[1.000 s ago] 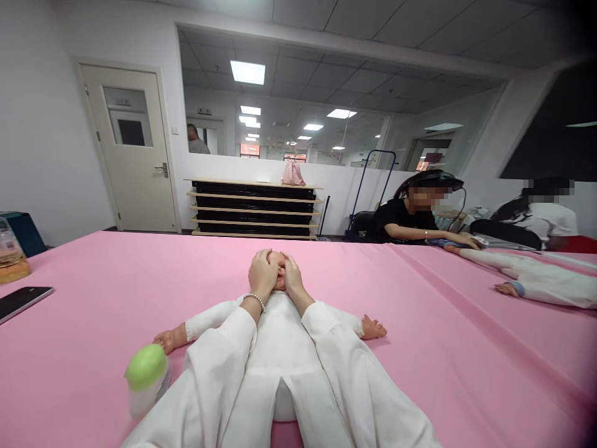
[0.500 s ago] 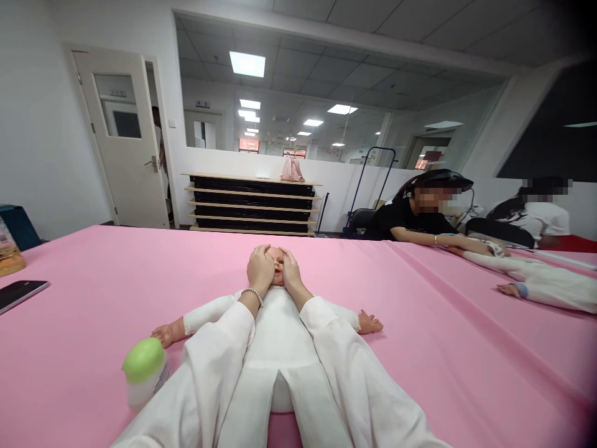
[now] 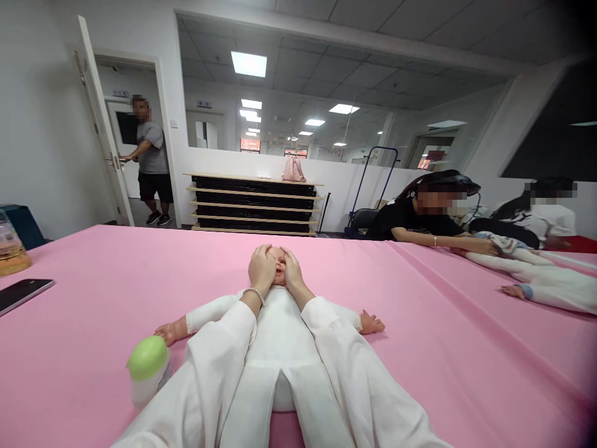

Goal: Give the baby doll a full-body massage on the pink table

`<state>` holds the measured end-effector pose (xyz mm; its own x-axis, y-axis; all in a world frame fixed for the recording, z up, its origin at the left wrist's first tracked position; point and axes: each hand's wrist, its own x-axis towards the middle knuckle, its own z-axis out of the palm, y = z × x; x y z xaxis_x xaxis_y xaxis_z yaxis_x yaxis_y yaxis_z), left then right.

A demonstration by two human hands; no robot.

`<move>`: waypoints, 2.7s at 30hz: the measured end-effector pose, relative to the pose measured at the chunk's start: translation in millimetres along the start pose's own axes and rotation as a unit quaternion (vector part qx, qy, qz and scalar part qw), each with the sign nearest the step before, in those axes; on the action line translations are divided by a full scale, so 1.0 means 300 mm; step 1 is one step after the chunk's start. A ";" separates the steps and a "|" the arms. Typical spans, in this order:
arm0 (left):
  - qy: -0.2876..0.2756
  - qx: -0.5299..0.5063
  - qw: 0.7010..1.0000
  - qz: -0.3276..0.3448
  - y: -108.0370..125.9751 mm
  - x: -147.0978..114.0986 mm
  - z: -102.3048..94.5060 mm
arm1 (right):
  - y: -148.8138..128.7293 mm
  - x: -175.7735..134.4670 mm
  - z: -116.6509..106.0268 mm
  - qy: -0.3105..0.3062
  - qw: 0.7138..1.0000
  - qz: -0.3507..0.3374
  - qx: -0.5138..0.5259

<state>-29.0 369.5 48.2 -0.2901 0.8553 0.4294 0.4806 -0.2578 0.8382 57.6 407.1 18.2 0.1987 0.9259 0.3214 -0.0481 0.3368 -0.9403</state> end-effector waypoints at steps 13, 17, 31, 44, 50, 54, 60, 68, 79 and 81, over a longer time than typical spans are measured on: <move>0.007 0.018 1.000 0.018 0.000 0.000 0.000 | 0.015 0.003 -0.004 -0.015 1.000 -0.007 -0.012; 0.003 0.018 1.000 0.012 0.003 0.000 -0.002 | 0.019 0.009 -0.004 -0.006 1.000 -0.004 -0.015; 0.003 0.041 0.999 0.022 0.004 -0.003 -0.001 | 0.008 0.006 -0.005 -0.008 1.000 -0.010 -0.023; -0.003 0.057 0.998 0.034 0.010 -0.009 0.001 | 0.003 -0.009 -0.012 -0.018 1.000 -0.006 0.017; -0.002 0.050 0.998 0.040 0.008 -0.008 0.005 | 0.010 -0.001 -0.008 -0.010 1.000 -0.018 0.012; -0.005 0.051 0.998 0.043 0.000 -0.006 0.008 | 0.019 0.005 -0.008 0.013 1.000 -0.013 -0.010; -0.011 0.084 0.995 0.053 -0.011 -0.011 0.007 | 0.023 -0.017 -0.009 0.008 0.999 -0.031 -0.030; -0.014 0.101 0.993 0.053 -0.015 -0.018 0.004 | 0.017 -0.027 -0.005 -0.004 0.999 -0.020 -0.037; -0.012 0.115 0.991 0.065 -0.016 -0.021 0.002 | -0.010 -0.049 -0.011 -0.009 0.998 -0.027 -0.056; -0.010 0.116 0.991 0.064 -0.014 -0.020 0.002 | -0.008 -0.049 -0.010 -0.010 0.998 -0.028 -0.064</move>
<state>-28.8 365.6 41.7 -0.1979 0.8316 0.5189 0.6909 -0.2572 0.6757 57.8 392.1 15.5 0.1775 0.9101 0.3744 0.0873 0.3644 -0.9272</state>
